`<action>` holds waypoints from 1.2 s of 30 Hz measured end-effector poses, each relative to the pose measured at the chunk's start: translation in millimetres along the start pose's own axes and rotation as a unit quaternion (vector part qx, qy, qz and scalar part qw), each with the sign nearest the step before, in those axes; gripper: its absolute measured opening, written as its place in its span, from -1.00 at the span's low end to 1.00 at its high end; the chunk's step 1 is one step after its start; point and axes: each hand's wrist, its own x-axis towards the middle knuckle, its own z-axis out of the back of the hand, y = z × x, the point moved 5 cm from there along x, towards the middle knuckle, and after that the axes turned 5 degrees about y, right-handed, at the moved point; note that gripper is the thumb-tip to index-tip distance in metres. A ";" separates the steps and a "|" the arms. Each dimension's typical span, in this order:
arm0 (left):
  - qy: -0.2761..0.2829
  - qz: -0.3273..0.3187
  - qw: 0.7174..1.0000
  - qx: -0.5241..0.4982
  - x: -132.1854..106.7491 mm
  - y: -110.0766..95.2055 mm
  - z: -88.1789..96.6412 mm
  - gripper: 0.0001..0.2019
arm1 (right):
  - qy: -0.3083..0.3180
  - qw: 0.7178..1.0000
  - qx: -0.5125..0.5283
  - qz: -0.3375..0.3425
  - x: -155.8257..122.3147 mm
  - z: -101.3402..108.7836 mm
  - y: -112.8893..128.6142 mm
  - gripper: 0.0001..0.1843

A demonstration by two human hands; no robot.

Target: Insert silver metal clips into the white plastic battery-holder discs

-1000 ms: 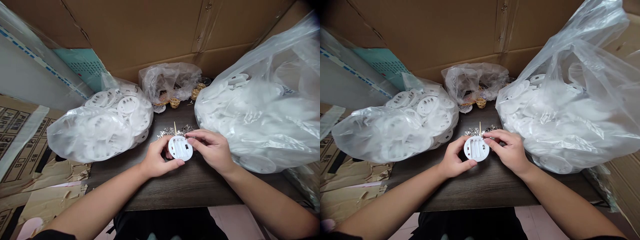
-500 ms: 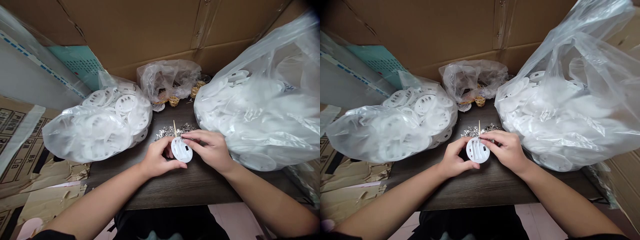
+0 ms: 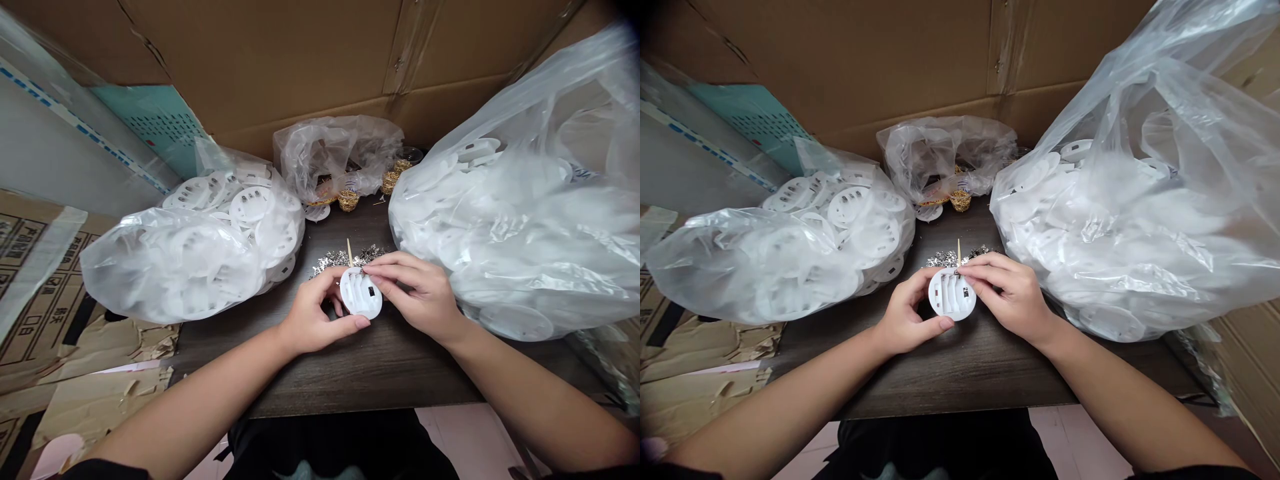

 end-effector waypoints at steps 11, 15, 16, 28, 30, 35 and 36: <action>0.020 0.026 0.998 -0.054 1.7 -0.2 -2.6 -0.44 | -0.039 0.999 -0.002 -0.015 -4.9 4.7 4.4 -0.73; 0.024 0.020 0.997 -0.068 1.8 1.4 -2.9 -0.44 | -0.031 0.999 0.003 -0.015 -4.6 2.4 5.0 -0.74; 0.025 0.016 0.997 -0.071 1.7 1.6 -2.8 -0.44 | -0.027 1.000 0.006 -0.014 -4.5 1.8 4.8 -0.75; 0.026 0.027 0.995 -0.093 0.4 5.2 -4.1 -0.40 | -0.023 0.999 0.028 -0.016 -3.0 1.3 3.5 -0.73; 0.027 0.032 0.994 -0.098 0.2 5.8 -4.2 -0.39 | -0.025 0.999 0.032 -0.020 -3.7 1.5 4.1 -0.73; 0.025 0.034 0.994 -0.100 0.0 6.1 -3.4 -0.38 | -0.034 0.999 0.025 -0.017 -3.8 1.6 5.9 -0.74; 0.023 0.035 0.995 -0.096 0.0 6.0 -3.1 -0.38 | -0.033 0.999 0.023 -0.019 -3.6 1.4 5.8 -0.75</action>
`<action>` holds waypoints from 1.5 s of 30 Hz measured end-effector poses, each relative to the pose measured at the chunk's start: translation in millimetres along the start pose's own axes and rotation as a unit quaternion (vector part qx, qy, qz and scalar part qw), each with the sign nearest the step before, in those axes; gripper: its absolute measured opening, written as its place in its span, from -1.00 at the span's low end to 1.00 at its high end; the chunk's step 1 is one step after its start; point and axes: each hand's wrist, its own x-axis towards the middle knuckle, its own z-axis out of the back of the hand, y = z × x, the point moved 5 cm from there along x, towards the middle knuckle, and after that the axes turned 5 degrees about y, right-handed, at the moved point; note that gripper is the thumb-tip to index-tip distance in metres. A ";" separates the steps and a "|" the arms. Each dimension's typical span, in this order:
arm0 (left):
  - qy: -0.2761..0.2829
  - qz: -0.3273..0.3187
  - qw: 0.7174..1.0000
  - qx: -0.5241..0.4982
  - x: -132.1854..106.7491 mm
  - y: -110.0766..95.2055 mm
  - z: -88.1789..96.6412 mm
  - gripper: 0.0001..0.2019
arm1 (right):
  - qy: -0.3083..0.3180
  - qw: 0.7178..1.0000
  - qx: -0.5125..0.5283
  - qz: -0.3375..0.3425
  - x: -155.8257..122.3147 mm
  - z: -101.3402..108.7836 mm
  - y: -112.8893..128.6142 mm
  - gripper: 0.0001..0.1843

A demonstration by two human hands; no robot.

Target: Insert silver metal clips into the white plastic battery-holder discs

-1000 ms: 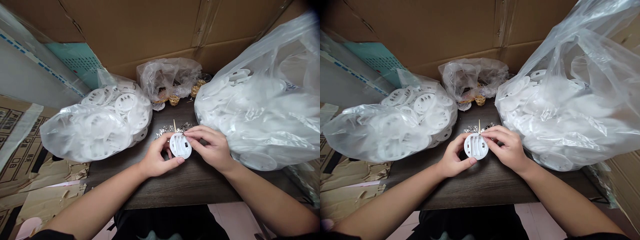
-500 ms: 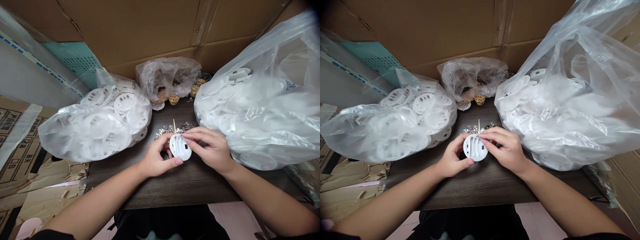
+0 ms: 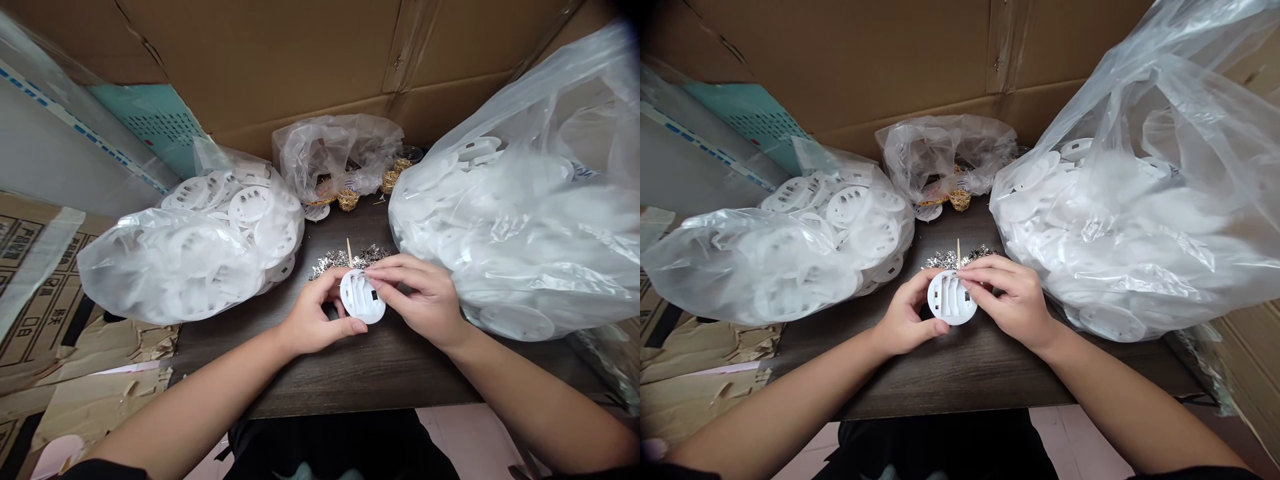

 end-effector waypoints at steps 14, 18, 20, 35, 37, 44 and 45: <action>-0.011 -0.008 1.000 -0.006 -0.8 0.2 0.8 -0.39 | 0.024 1.000 -0.004 0.002 1.9 -2.3 -2.0 -0.78; -0.009 -0.016 1.000 -0.018 -0.6 0.1 0.7 -0.39 | 0.028 1.000 0.003 -0.007 0.4 -2.4 -4.1 -0.79; -0.011 -0.022 0.999 -0.024 -0.7 -0.2 0.9 -0.39 | 0.034 0.999 0.008 -0.007 -0.8 -2.6 -4.7 -0.77; -0.041 0.019 0.998 -0.038 -5.0 0.1 6.1 -0.42 | 0.148 0.979 -0.081 0.111 -9.2 -8.5 -3.1 -0.35; -0.042 0.014 0.999 -0.024 -5.0 -1.7 6.5 -0.43 | 0.150 0.982 -0.067 0.097 -8.3 -8.9 -3.4 -0.39; -0.100 -0.015 0.995 -0.001 -5.5 -0.3 14.1 -0.46 | 0.008 0.993 -0.116 -0.017 11.6 -1.6 -19.2 -0.82; -0.111 -0.017 0.994 -0.004 -6.0 1.0 15.5 -0.46 | 0.011 0.985 -0.165 -0.040 18.3 -3.4 -23.0 -0.85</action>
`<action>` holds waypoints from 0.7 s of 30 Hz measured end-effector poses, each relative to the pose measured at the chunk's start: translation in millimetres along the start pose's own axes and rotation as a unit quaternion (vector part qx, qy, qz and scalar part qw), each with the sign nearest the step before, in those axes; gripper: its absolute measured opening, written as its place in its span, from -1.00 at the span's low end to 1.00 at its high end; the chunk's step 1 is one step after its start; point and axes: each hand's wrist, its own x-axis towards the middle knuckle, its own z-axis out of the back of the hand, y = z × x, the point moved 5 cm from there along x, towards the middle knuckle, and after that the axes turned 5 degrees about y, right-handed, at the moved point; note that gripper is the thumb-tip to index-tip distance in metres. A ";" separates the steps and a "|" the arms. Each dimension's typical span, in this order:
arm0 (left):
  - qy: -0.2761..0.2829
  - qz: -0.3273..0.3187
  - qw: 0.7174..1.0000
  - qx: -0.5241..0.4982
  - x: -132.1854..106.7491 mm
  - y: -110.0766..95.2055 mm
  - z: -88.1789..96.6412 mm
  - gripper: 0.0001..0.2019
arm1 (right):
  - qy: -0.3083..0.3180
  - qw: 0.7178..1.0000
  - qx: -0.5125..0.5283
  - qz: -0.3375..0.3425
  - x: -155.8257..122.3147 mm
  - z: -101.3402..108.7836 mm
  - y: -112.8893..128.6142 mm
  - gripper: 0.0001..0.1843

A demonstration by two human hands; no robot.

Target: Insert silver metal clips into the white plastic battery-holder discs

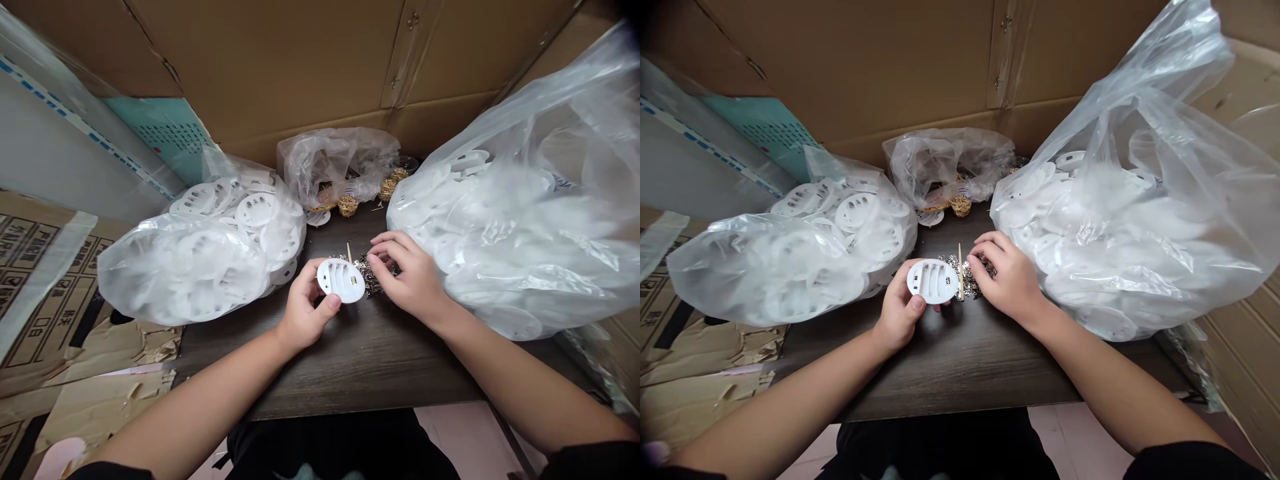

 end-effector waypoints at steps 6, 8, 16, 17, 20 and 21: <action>-0.028 -0.033 0.999 -0.010 -2.1 0.5 4.3 -0.48 | 0.287 0.902 -0.270 -0.176 53.1 -43.7 -20.4 -0.64; -0.034 -0.040 0.999 0.008 -3.1 -2.5 5.2 -0.45 | 0.357 0.859 -0.292 -0.221 65.5 -56.0 -24.1 -0.60; -0.042 -0.068 0.996 0.032 -8.2 -10.6 5.8 -0.40 | 0.367 0.860 -0.289 -0.204 78.1 -62.2 -21.0 -0.72; -0.039 -0.065 0.997 0.019 -9.0 -8.7 5.2 -0.41 | 0.349 0.872 -0.280 -0.196 77.7 -59.2 -21.2 -0.73; -0.035 -0.046 0.997 -0.041 -11.5 0.1 3.6 -0.42 | 0.270 0.920 -0.228 -0.170 76.6 -49.2 -21.6 -0.77; -0.037 -0.037 0.997 -0.061 -12.3 3.4 3.6 -0.43 | 0.243 0.934 -0.203 -0.165 75.6 -46.2 -22.1 -0.77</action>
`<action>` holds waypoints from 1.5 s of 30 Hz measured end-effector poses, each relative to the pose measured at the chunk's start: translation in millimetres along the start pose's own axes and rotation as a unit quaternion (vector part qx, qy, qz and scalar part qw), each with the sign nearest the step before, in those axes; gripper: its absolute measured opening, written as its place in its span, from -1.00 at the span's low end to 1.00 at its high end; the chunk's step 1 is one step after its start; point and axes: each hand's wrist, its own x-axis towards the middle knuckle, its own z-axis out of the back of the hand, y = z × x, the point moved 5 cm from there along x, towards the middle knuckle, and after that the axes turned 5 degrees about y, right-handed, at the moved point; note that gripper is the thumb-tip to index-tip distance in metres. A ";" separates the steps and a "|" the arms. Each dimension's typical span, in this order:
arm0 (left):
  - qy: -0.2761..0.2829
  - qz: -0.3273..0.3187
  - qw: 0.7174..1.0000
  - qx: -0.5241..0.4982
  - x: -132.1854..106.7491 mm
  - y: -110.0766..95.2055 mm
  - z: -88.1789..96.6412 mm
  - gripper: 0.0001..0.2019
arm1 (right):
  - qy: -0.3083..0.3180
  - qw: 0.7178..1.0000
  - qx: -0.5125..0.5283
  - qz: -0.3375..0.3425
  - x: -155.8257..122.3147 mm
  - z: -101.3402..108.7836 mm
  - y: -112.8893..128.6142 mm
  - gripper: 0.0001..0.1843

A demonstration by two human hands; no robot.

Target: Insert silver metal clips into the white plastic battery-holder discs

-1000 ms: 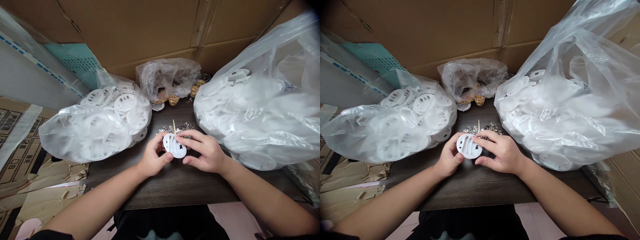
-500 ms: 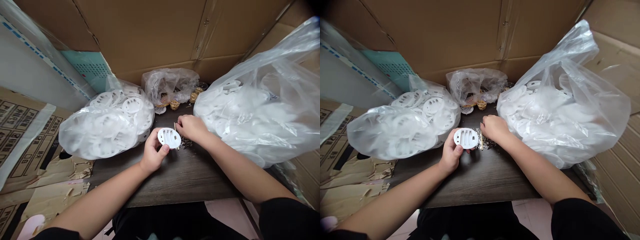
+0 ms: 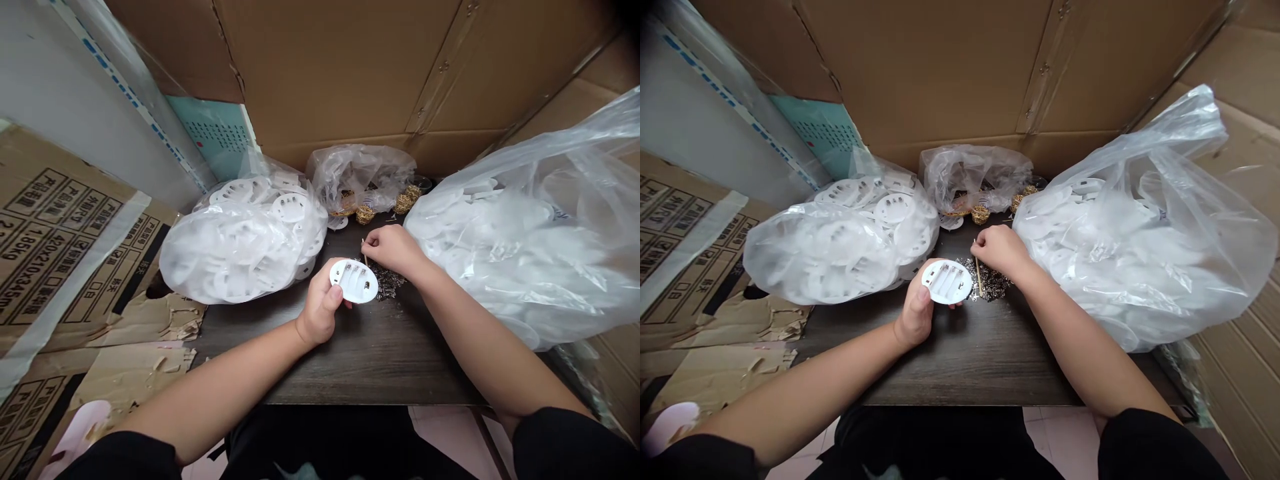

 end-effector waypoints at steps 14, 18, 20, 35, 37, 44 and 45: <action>-0.112 0.072 0.987 -0.093 9.7 5.9 9.8 -0.49 | -0.146 0.881 0.449 0.042 -31.1 -3.1 -12.7 -0.77; -0.149 0.104 0.977 -0.107 10.2 10.4 13.7 -0.46 | -0.200 0.873 0.438 0.076 -51.6 8.4 -12.7 -0.80; -0.162 0.117 0.974 -0.110 10.5 11.9 14.8 -0.44 | -0.220 0.868 0.438 0.080 -62.6 10.2 -15.6 -0.80; -0.182 0.144 0.968 -0.101 13.0 15.1 15.7 -0.42 | -0.356 0.877 0.264 0.186 -88.7 -0.7 -14.2 -0.91; -0.177 0.143 0.969 -0.101 13.4 14.5 14.7 -0.43 | -0.386 0.873 0.216 0.206 -93.6 4.8 -9.7 -0.88; -0.146 0.116 0.978 -0.090 11.3 10.8 12.4 -0.46 | -0.407 0.852 0.121 0.305 -114.4 8.1 8.4 -0.76; -0.143 0.112 0.980 -0.087 10.9 10.0 12.3 -0.47 | -0.397 0.853 0.129 0.313 -116.7 6.3 10.8 -0.75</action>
